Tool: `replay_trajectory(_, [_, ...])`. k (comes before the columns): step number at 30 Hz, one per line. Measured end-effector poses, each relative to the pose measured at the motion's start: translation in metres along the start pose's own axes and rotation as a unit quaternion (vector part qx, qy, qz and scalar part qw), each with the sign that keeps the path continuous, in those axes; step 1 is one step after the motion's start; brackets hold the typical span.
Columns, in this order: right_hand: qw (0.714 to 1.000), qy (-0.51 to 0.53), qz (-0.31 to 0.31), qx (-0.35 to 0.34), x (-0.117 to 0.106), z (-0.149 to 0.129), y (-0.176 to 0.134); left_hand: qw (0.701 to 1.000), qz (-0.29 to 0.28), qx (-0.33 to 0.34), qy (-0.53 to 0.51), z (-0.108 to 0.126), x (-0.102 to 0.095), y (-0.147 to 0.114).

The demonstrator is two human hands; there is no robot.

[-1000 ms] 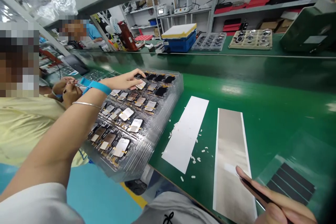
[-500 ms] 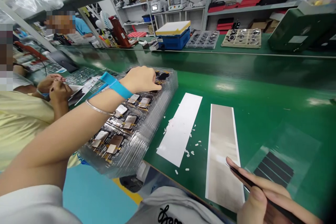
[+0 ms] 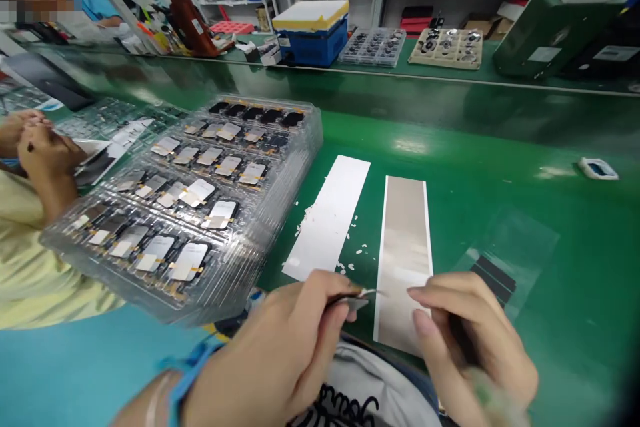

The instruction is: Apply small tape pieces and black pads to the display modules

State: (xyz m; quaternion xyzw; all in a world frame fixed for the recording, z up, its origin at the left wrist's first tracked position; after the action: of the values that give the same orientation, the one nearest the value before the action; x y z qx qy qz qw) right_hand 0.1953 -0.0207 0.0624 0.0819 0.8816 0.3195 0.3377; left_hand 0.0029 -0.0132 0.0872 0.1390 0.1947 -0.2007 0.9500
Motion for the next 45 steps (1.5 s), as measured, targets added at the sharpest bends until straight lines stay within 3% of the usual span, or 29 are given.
replay_trajectory(4, [0.982,-0.128,-0.039,-0.135,0.013,-0.013,0.022,0.976,0.026,-0.074,-0.205,-0.055,0.031,0.019])
replay_trajectory(7, [0.96,-0.223,-0.044,-0.16,0.026,-0.005,0.03,0.962,0.026,-0.063,-0.265,-0.074,0.037,0.037])
replay_trajectory(14, [0.96,-0.228,-0.029,-0.158,0.04,0.008,0.024,0.956,0.014,-0.071,-0.283,-0.079,0.037,0.042])
replay_trajectory(28, [0.96,-0.249,-0.054,-0.118,0.05,0.007,0.024,0.981,0.038,-0.054,-0.183,-0.081,0.036,0.041])
replay_trajectory(31, [0.974,-0.211,-0.065,-0.041,0.049,0.019,0.032,0.975,0.043,-0.054,-0.212,-0.081,0.036,0.041])
replay_trajectory(34, [0.984,-0.07,-0.131,0.102,0.053,0.042,0.04,0.955,0.041,-0.071,-0.283,-0.083,0.037,0.038])
replay_trajectory(37, [0.944,0.107,-0.231,0.21,0.065,0.056,0.041,0.928,0.036,-0.106,-0.354,-0.086,0.039,0.035])
replay_trajectory(40, [0.896,0.216,-0.29,0.257,0.073,0.057,0.035,0.917,0.03,-0.128,-0.376,-0.086,0.041,0.035])
replay_trajectory(45, [0.874,0.287,-0.284,0.27,0.074,0.054,0.03,0.929,0.039,-0.115,-0.35,-0.085,0.039,0.037])
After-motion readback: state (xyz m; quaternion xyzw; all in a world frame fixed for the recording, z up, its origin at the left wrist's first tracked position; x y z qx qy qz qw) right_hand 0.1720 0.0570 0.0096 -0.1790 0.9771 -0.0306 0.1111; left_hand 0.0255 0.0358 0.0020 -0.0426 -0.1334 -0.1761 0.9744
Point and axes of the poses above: each hand's wrist, its own y-axis towards the middle knuckle, its own x-axis out of the palm, z = x × y, the point moved 5 cm from there along y, towards the middle knuckle, and after that the axes turned 14 degrees about -y, right-handed, at the moved point
